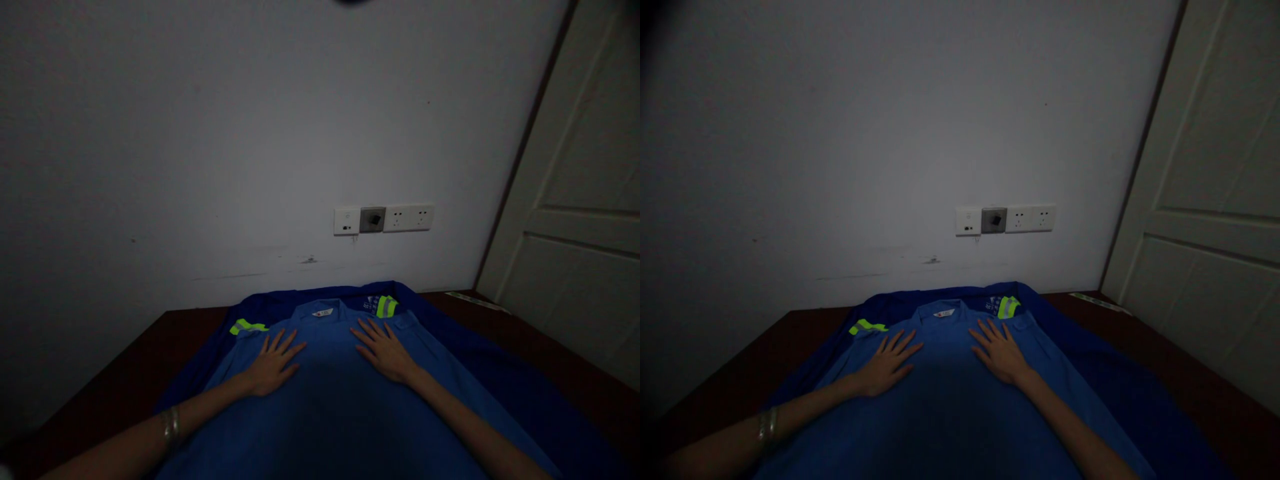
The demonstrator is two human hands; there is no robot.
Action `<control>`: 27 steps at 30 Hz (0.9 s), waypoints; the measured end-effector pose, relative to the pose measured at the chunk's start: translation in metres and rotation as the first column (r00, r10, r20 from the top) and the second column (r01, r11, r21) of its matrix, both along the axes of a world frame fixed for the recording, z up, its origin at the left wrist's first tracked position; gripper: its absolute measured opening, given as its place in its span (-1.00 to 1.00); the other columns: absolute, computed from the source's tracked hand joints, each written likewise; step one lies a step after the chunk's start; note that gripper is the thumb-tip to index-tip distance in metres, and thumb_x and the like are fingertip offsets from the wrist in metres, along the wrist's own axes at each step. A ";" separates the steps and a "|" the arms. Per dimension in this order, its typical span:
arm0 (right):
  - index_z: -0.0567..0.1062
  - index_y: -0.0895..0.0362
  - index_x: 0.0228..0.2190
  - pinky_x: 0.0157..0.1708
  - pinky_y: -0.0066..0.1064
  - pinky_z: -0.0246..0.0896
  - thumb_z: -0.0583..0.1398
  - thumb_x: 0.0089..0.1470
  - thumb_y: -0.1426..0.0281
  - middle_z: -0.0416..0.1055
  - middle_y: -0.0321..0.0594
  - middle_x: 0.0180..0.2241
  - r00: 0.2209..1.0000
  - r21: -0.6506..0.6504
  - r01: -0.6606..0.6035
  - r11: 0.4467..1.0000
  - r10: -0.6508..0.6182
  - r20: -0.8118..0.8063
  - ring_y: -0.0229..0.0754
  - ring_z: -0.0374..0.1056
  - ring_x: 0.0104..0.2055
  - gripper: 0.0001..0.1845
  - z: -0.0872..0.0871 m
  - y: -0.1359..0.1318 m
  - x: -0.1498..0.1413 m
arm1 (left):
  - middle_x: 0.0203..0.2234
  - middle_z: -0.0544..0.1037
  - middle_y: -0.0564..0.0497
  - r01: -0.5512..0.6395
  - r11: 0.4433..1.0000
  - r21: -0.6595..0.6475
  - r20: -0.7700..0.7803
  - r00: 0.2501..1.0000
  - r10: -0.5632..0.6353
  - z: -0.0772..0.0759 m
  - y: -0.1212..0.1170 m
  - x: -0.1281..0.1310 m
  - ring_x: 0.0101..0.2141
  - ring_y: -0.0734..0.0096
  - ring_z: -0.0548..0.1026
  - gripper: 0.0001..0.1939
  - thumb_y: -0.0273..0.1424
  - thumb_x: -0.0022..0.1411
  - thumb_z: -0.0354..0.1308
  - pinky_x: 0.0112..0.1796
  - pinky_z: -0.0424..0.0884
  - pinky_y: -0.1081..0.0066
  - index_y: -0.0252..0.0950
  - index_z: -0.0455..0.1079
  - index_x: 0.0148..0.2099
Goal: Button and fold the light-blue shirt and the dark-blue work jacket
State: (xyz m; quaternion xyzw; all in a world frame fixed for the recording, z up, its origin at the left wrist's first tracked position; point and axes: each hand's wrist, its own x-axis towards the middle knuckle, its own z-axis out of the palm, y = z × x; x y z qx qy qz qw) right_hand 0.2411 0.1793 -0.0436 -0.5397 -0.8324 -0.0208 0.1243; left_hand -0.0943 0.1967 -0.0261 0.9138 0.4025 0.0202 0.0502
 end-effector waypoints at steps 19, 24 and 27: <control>0.07 -0.08 0.17 0.15 0.10 -0.32 -0.20 0.20 0.08 -0.03 -0.15 0.23 1.000 0.021 0.024 0.999 -0.025 0.012 -0.05 -0.06 0.23 -0.45 0.003 0.011 0.042 | 0.29 -0.21 -0.01 -0.026 1.000 0.017 0.018 1.000 0.026 -0.003 0.003 -0.008 0.24 -0.01 -0.27 -0.47 -0.10 0.32 -0.32 0.12 -0.23 -0.14 0.00 -0.23 0.30; 0.18 0.04 0.14 0.17 0.03 -0.25 -0.15 0.21 0.16 0.01 -0.10 0.21 1.000 0.109 0.009 0.994 -0.009 -0.007 -0.06 -0.07 0.24 -0.48 0.020 -0.004 0.039 | 0.28 -0.26 -0.07 -0.002 1.000 -0.001 0.013 1.000 0.002 0.012 -0.017 -0.016 0.24 0.03 -0.28 -0.44 -0.13 0.33 -0.30 0.15 -0.18 -0.07 -0.09 -0.26 0.31; 0.24 0.06 0.11 0.19 -0.06 -0.18 -0.12 0.20 0.18 0.07 -0.13 0.20 0.999 0.083 -0.029 0.996 0.031 -0.019 -0.09 -0.04 0.23 -0.49 0.035 -0.031 0.042 | 0.28 -0.26 -0.04 0.082 0.995 -0.057 -0.003 0.997 -0.082 0.032 -0.046 -0.028 0.24 0.07 -0.27 -0.43 -0.14 0.32 -0.25 0.17 -0.13 -0.01 -0.10 -0.27 0.31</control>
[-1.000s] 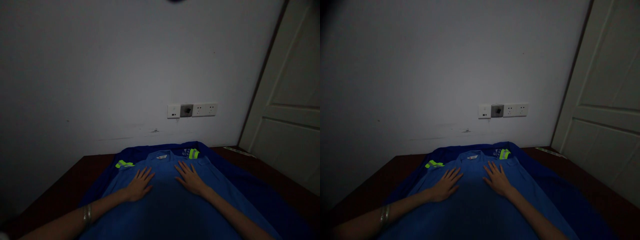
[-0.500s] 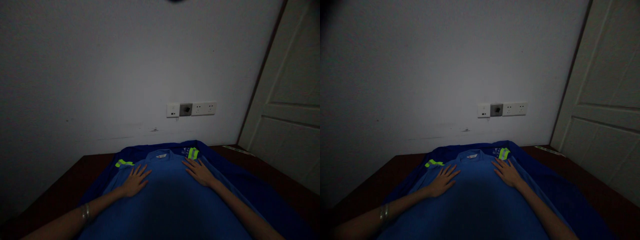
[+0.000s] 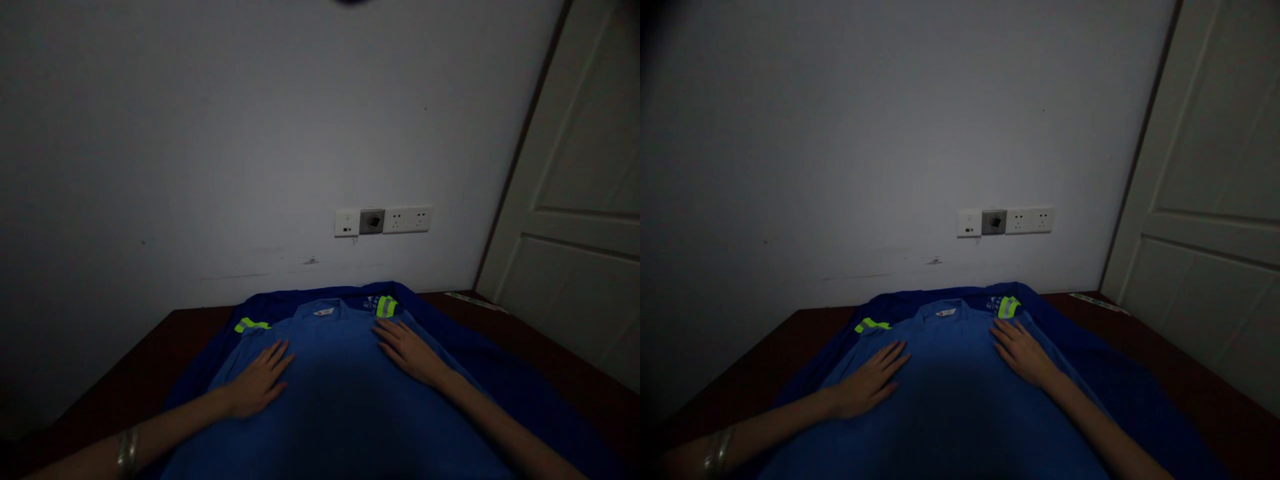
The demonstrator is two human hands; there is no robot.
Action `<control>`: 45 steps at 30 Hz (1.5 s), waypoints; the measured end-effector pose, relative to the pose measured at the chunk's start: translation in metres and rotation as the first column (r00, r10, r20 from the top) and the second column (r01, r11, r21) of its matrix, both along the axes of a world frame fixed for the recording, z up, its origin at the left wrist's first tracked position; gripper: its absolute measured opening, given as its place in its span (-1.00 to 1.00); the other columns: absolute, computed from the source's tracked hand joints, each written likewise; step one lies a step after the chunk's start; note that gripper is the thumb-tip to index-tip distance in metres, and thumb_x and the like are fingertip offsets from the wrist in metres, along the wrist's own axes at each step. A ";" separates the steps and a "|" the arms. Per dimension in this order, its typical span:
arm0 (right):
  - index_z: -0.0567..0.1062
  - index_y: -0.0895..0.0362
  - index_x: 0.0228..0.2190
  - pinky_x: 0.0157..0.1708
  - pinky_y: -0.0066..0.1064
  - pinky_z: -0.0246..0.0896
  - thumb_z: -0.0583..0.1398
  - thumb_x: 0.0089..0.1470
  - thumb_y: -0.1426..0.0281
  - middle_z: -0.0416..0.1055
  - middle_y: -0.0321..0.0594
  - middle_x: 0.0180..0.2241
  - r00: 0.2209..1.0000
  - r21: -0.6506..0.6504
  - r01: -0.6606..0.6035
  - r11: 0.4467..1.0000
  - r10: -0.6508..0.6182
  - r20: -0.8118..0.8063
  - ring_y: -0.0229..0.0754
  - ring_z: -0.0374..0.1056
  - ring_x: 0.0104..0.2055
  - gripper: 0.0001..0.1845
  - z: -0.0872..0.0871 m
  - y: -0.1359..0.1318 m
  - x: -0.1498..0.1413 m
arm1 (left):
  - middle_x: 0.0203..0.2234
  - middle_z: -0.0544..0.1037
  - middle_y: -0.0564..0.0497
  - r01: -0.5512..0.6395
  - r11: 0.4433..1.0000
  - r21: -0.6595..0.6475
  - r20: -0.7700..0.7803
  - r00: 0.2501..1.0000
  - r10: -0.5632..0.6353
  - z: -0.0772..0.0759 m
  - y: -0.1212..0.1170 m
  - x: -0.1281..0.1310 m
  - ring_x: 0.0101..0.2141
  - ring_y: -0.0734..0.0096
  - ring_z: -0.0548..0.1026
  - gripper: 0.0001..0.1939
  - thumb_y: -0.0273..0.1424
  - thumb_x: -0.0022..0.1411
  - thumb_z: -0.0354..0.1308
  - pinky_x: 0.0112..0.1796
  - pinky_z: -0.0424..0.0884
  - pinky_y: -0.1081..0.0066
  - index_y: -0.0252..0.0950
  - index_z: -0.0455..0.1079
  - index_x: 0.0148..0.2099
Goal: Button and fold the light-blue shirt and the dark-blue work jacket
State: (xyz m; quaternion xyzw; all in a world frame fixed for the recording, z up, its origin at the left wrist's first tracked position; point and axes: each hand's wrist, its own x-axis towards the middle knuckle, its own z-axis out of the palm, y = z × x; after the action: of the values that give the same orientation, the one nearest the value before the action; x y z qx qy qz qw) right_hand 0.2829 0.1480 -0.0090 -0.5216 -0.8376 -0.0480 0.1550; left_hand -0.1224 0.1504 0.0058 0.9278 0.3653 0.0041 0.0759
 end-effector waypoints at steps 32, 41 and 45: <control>0.27 0.11 0.09 0.07 -0.18 0.13 -0.06 0.02 0.61 0.20 -0.06 0.12 0.984 0.021 -0.027 0.999 0.023 0.178 -0.11 0.18 0.12 -0.41 -0.029 -0.161 0.084 | 0.20 0.10 -0.17 0.130 0.977 0.171 -0.299 0.951 -0.074 0.011 -0.139 -0.108 0.18 0.27 0.09 -0.38 -0.71 0.16 -0.22 0.12 0.15 0.31 -0.34 -0.03 0.28; 0.31 0.05 0.07 0.12 -0.21 0.06 -0.07 -0.01 0.63 0.25 -0.19 0.10 0.989 -0.109 -0.030 0.994 0.045 0.138 -0.16 0.14 0.14 -0.38 0.006 -0.148 0.082 | 0.12 0.26 -0.21 0.052 0.984 0.171 -0.301 0.954 0.002 0.054 -0.131 -0.103 0.07 0.26 0.30 -0.42 -0.70 0.15 -0.19 0.04 0.28 0.29 -0.35 0.09 0.23; 0.32 0.03 0.06 0.11 -0.25 0.07 -0.05 -0.03 0.62 0.26 -0.24 0.09 0.995 -0.142 -0.021 0.990 0.034 0.092 -0.17 0.19 0.11 -0.38 0.032 -0.159 0.078 | 0.14 0.23 -0.14 0.040 0.984 0.176 -0.292 0.956 0.014 0.089 -0.124 -0.113 0.09 0.30 0.27 -0.42 -0.69 0.15 -0.19 0.07 0.23 0.32 -0.32 0.11 0.22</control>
State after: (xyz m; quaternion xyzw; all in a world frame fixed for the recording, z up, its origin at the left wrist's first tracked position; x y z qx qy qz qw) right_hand 0.3613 -0.0111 0.0235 -0.5169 -0.8523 -0.0112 0.0788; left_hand -0.2352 0.0263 0.0946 0.9236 0.3645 -0.1002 -0.0631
